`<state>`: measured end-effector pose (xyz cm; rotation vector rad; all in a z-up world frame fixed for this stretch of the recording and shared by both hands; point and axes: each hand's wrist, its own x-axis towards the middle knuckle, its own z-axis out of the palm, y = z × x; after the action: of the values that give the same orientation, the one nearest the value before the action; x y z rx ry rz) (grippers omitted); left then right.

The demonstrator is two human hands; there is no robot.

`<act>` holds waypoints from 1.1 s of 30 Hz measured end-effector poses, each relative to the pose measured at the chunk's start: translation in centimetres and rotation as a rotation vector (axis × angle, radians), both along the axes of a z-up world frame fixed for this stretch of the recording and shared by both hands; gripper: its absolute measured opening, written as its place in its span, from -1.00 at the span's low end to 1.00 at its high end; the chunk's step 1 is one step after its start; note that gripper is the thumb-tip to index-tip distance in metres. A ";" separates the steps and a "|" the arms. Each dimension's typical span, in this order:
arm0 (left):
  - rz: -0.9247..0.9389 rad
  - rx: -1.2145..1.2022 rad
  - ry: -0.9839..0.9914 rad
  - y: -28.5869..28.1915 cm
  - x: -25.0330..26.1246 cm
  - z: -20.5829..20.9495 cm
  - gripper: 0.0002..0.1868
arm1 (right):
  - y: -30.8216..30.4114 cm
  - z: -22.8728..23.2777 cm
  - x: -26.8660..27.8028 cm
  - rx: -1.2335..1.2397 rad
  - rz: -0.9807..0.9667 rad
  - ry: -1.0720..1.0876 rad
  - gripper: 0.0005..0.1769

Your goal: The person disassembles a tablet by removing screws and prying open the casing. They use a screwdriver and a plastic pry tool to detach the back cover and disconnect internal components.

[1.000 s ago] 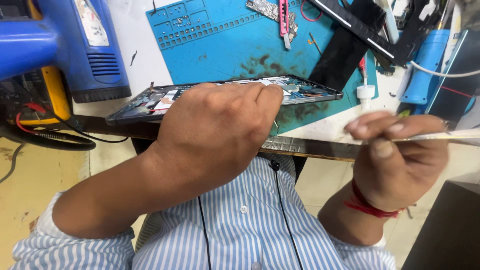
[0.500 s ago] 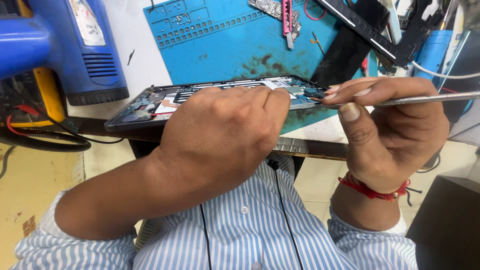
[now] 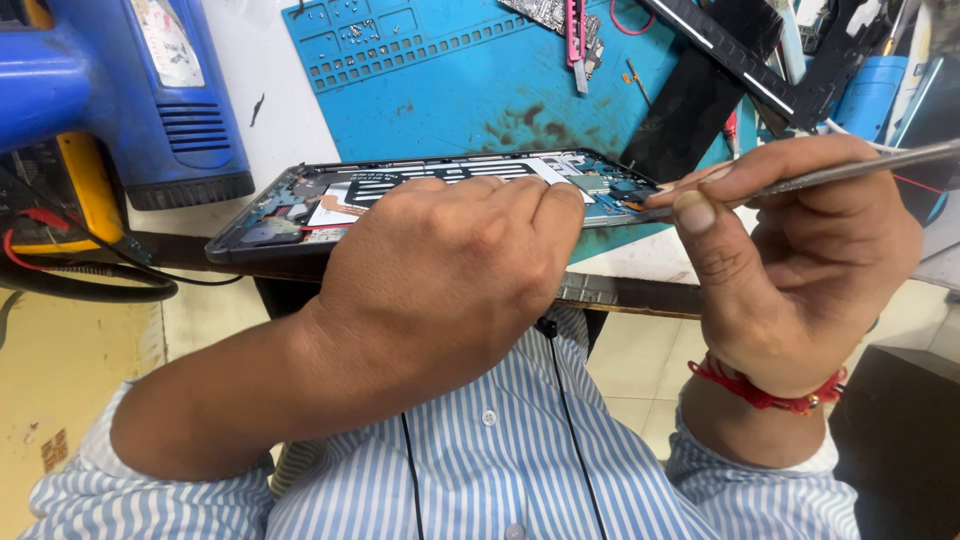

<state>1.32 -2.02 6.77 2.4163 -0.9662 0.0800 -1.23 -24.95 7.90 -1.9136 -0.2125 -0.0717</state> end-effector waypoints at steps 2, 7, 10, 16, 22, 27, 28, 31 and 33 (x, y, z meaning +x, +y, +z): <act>0.001 -0.003 -0.013 0.0 0.0 0.0 -0.93 | -0.3 0.2 0.2 -0.074 0.035 -0.019 -0.81; 0.003 0.015 -0.007 0.0 0.1 -0.1 -0.92 | -0.7 0.2 0.4 -0.122 0.068 -0.030 -0.83; -0.008 0.037 -0.009 0.0 0.2 -0.1 -0.92 | -0.7 -0.3 0.6 0.002 0.036 0.017 -0.80; -0.008 0.005 0.006 0.1 0.3 -0.2 -0.93 | -0.8 -0.4 0.8 0.007 0.063 0.003 -0.80; -0.010 0.032 0.005 0.0 0.2 -0.2 -0.91 | -1.2 -0.1 1.3 -0.072 0.161 -0.058 -0.78; -0.011 0.025 0.006 -0.1 0.1 -0.1 -0.90 | -1.7 0.0 1.5 -0.186 0.240 -0.148 -0.79; -0.014 0.018 0.006 0.0 0.2 -0.1 -0.91 | -1.7 0.0 1.6 -0.211 0.270 -0.187 -0.80; -0.014 0.022 0.008 0.0 0.2 0.0 -0.92 | -1.8 0.1 2.1 -0.285 0.340 -0.285 -0.81; -0.013 0.033 0.014 0.0 0.2 -0.1 -0.93 | -1.8 0.2 2.3 -0.333 0.371 -0.323 -0.82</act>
<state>1.56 -2.04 6.71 2.4371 -0.9834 0.0427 1.07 -26.74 8.13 -2.1522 -0.8379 -0.1002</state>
